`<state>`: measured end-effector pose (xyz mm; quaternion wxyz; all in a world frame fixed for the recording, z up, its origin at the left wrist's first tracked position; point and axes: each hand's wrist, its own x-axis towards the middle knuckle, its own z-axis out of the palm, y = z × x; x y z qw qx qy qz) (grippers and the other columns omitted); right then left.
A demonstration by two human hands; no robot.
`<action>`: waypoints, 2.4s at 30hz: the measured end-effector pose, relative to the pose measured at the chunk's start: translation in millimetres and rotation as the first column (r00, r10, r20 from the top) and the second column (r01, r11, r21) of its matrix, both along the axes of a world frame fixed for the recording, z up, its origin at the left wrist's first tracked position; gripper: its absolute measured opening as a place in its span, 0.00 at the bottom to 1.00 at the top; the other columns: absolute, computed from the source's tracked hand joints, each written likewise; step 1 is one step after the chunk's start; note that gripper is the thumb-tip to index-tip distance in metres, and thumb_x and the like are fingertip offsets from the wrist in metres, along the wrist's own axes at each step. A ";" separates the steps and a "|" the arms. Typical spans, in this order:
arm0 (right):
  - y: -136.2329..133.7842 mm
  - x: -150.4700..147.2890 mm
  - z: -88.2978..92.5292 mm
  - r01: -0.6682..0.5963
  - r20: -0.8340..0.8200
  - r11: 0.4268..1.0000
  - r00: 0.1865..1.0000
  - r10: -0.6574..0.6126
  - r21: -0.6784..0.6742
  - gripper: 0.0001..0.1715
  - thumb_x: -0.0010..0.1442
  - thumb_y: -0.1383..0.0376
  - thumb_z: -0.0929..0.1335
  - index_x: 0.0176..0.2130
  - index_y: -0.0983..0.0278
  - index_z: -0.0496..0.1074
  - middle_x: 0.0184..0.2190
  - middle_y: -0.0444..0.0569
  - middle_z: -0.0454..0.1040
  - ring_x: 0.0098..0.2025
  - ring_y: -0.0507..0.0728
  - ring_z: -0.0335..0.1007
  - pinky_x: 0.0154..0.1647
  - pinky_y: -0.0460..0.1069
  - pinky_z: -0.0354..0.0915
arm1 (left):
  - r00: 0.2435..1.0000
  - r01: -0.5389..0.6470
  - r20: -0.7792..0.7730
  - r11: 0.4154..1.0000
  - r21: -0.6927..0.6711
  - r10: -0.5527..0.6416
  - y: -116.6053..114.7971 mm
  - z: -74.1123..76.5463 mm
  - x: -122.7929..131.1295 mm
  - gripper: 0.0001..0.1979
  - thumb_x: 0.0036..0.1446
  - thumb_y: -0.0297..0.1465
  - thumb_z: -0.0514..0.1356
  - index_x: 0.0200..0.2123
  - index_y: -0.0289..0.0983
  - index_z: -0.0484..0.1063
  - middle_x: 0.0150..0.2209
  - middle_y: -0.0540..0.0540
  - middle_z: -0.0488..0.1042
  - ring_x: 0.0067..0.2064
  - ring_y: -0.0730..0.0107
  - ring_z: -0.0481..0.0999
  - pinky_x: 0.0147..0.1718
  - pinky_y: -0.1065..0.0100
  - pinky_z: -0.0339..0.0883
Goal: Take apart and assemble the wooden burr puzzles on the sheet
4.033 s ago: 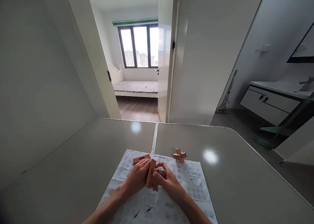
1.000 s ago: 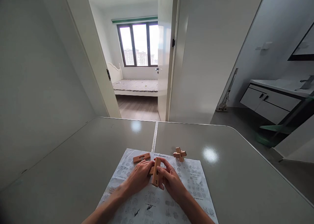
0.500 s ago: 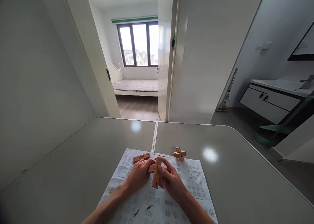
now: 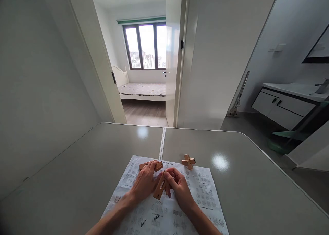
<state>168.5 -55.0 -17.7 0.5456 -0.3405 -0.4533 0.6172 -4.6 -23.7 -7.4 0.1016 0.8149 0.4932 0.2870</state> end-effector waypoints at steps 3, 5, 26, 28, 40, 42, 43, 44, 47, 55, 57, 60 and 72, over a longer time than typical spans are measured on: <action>0.5 -0.2 0.4 0.075 0.059 0.997 0.995 -0.076 0.011 0.24 0.64 0.45 0.71 0.36 0.64 0.72 0.22 0.39 0.69 0.16 0.47 0.60 0.18 0.45 0.58 | 0.999 -0.033 -0.004 0.999 0.008 0.033 1.4 -3.9 -0.3 0.19 0.64 0.29 0.58 0.58 0.41 0.63 0.52 0.42 0.75 0.51 0.54 0.78 0.52 0.54 0.73; 0.4 -0.4 0.7 0.117 0.096 0.993 0.988 -0.119 0.023 0.25 0.63 0.44 0.72 0.37 0.63 0.72 0.23 0.41 0.71 0.17 0.48 0.61 0.18 0.45 0.59 | 0.998 -0.053 -0.020 0.999 0.012 0.054 2.8 -6.8 -0.7 0.22 0.63 0.27 0.58 0.59 0.41 0.63 0.52 0.42 0.75 0.53 0.54 0.77 0.54 0.53 0.72; 1.9 2.8 -5.5 0.277 0.320 0.957 0.902 -0.290 0.087 0.21 0.63 0.45 0.71 0.38 0.60 0.75 0.28 0.48 0.76 0.22 0.57 0.68 0.21 0.51 0.64 | 0.994 -0.063 -0.089 0.998 0.030 0.066 8.3 -14.3 -4.9 0.20 0.65 0.28 0.57 0.59 0.40 0.68 0.55 0.40 0.74 0.57 0.50 0.74 0.58 0.48 0.69; 2.9 4.4 -6.5 0.278 0.351 0.956 0.889 -0.295 0.098 0.21 0.64 0.45 0.70 0.41 0.60 0.75 0.30 0.49 0.77 0.24 0.57 0.70 0.23 0.51 0.65 | 0.993 -0.070 -0.090 0.997 0.027 0.072 7.9 -12.3 -4.9 0.19 0.65 0.28 0.58 0.58 0.41 0.68 0.54 0.41 0.74 0.57 0.51 0.73 0.58 0.49 0.68; 6.3 8.7 -6.6 0.284 0.498 0.933 0.789 -0.359 0.223 0.16 0.64 0.53 0.71 0.44 0.61 0.78 0.39 0.53 0.79 0.31 0.60 0.75 0.34 0.55 0.70 | 0.995 -0.072 -0.072 0.997 0.028 0.074 4.2 -2.2 -4.9 0.13 0.65 0.29 0.58 0.53 0.41 0.71 0.51 0.42 0.72 0.56 0.52 0.72 0.58 0.49 0.67; 6.0 8.2 -5.7 0.273 0.511 0.934 0.783 -0.354 0.229 0.15 0.64 0.54 0.70 0.44 0.61 0.78 0.39 0.54 0.80 0.32 0.61 0.75 0.34 0.55 0.70 | 0.996 -0.072 -0.040 0.997 0.040 0.074 3.6 -0.8 -4.2 0.12 0.66 0.29 0.57 0.52 0.41 0.71 0.51 0.42 0.72 0.56 0.53 0.72 0.57 0.50 0.68; 5.8 8.0 -5.4 0.265 0.521 0.935 0.778 -0.352 0.235 0.15 0.65 0.55 0.70 0.45 0.61 0.78 0.39 0.54 0.80 0.32 0.61 0.75 0.35 0.55 0.70 | 0.997 -0.069 -0.021 0.997 0.044 0.070 3.2 0.0 -3.5 0.12 0.66 0.29 0.57 0.52 0.41 0.71 0.51 0.42 0.72 0.55 0.53 0.73 0.57 0.50 0.68; 5.5 7.8 -5.2 0.259 0.533 0.935 0.770 -0.351 0.242 0.15 0.65 0.55 0.69 0.45 0.61 0.77 0.40 0.54 0.80 0.33 0.61 0.75 0.35 0.55 0.71 | 0.998 -0.062 -0.001 0.997 0.046 0.062 2.5 1.0 -2.6 0.11 0.67 0.29 0.56 0.51 0.41 0.71 0.51 0.42 0.72 0.55 0.54 0.73 0.56 0.51 0.68; 5.0 7.7 -5.3 0.232 0.558 0.939 0.758 -0.337 0.253 0.15 0.66 0.56 0.67 0.46 0.62 0.77 0.41 0.54 0.80 0.35 0.62 0.76 0.38 0.56 0.72 | 0.999 0.022 0.044 0.998 0.061 -0.024 -1.0 5.2 0.5 0.10 0.66 0.30 0.59 0.50 0.42 0.71 0.51 0.43 0.72 0.55 0.56 0.73 0.57 0.54 0.68; 5.5 8.2 -8.3 0.175 0.592 0.936 0.735 -0.331 0.307 0.14 0.67 0.58 0.65 0.47 0.61 0.76 0.44 0.54 0.81 0.42 0.64 0.79 0.44 0.56 0.74 | 0.962 0.272 -0.036 0.960 0.068 -0.270 -9.1 16.8 2.7 0.21 0.56 0.30 0.66 0.53 0.44 0.70 0.52 0.44 0.73 0.56 0.54 0.72 0.60 0.51 0.65; 5.2 7.8 -8.6 0.169 0.604 0.936 0.725 -0.331 0.309 0.14 0.67 0.59 0.65 0.47 0.61 0.76 0.45 0.54 0.81 0.41 0.64 0.79 0.44 0.57 0.74 | 0.969 0.245 -0.041 0.966 0.083 -0.242 -8.3 15.8 2.6 0.16 0.58 0.29 0.64 0.50 0.44 0.71 0.51 0.45 0.74 0.56 0.55 0.71 0.61 0.52 0.64; 4.7 7.5 -8.7 0.155 0.610 0.946 0.732 -0.304 0.286 0.15 0.67 0.59 0.65 0.49 0.61 0.75 0.44 0.53 0.82 0.39 0.63 0.79 0.42 0.56 0.75 | 0.979 0.204 -0.038 0.974 0.098 -0.201 -6.7 12.9 2.3 0.12 0.60 0.28 0.64 0.47 0.44 0.72 0.52 0.45 0.74 0.58 0.55 0.71 0.61 0.52 0.64; 3.7 6.5 -10.1 0.165 0.593 0.941 0.741 -0.316 0.295 0.18 0.65 0.60 0.65 0.51 0.61 0.74 0.43 0.53 0.81 0.39 0.62 0.80 0.38 0.53 0.75 | 0.997 0.070 -0.020 0.992 0.109 -0.068 -4.0 11.5 1.6 0.10 0.57 0.31 0.66 0.43 0.42 0.72 0.50 0.44 0.74 0.54 0.53 0.73 0.56 0.50 0.69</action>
